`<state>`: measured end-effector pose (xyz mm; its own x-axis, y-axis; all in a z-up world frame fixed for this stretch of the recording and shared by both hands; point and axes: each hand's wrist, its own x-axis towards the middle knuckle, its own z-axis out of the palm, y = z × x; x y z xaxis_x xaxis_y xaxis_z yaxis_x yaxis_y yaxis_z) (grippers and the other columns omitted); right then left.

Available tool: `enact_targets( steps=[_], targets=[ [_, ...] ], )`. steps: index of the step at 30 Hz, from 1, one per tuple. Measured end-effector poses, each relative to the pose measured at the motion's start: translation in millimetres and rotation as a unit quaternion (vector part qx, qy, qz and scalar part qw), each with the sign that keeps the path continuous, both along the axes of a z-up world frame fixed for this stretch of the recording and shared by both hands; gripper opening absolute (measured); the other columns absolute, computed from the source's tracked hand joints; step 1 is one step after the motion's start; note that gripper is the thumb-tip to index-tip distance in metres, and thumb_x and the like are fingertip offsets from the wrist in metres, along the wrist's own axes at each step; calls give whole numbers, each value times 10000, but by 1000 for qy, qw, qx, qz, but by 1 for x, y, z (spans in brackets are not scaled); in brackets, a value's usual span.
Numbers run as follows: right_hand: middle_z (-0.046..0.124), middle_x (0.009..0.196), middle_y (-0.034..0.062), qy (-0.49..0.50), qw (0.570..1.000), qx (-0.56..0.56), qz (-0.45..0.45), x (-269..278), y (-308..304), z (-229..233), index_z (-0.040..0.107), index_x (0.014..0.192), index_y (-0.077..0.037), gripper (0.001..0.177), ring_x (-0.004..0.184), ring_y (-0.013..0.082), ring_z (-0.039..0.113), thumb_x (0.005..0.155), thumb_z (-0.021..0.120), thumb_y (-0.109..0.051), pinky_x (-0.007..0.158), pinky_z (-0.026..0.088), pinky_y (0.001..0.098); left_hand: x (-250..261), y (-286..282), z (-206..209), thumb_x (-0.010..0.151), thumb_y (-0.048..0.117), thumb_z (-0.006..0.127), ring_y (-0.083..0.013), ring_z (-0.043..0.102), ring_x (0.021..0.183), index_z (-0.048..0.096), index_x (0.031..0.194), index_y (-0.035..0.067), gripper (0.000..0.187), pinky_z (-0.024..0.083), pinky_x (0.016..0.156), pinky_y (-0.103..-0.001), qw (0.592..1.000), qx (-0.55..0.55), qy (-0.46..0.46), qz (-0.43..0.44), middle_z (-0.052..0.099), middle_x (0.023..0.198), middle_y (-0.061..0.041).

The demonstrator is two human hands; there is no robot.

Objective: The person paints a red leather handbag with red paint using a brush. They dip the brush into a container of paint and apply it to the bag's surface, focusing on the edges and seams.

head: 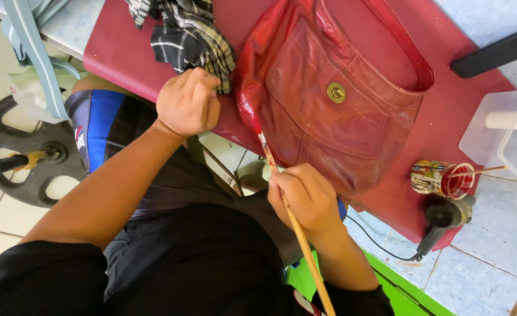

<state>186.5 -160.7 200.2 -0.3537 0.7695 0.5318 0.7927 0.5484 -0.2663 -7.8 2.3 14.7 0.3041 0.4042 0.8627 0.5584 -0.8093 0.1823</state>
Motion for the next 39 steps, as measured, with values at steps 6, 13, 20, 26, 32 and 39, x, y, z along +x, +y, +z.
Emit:
enact_targets(
  steps=[6,13,20,26,32,39],
  targets=[
    [485,709,105,-103,994,-3,36,-9,-14,2,609,844,-32,139,517,262,516,968,588,-92,517,508,352,-3,-3,-2,838,51,517,-220,532,580,603,1049,70,228,493,559,-314,1000,-19,-2,-4,493,788,-65],
    [306,699,52,-157,986,-58,8,-34,-9,12,480,774,-43,268,570,236,326,948,625,99,492,291,361,-11,-12,18,809,-53,540,-254,469,622,512,1059,22,263,332,474,-347,994,-104,7,-39,488,870,-94],
    [351,706,60,-155,986,-64,-2,-44,-10,9,485,784,-40,256,579,245,367,927,634,112,507,326,357,-13,-13,19,836,-27,544,-256,484,620,535,1080,11,247,355,477,-352,993,-108,4,-52,512,887,-103],
    [409,704,75,-134,988,-71,-19,-45,-16,12,501,787,-25,235,584,253,393,921,642,108,528,353,352,-14,-14,22,863,-20,541,-247,496,618,553,1081,17,222,350,470,-343,993,-109,9,-41,518,877,-95],
    [504,733,119,-62,995,-68,-35,-28,-19,14,548,854,11,134,611,280,493,925,613,104,565,413,371,-11,-13,22,832,-32,548,-268,522,643,560,1081,18,255,377,495,-357,993,-113,10,-41,535,897,-100],
    [575,707,94,62,984,-122,-116,2,-29,6,573,844,-24,110,601,237,535,905,621,55,576,418,348,-7,-14,23,844,-68,536,-265,511,640,535,1065,5,233,360,490,-351,992,-114,16,-44,521,893,-103]
  ],
)
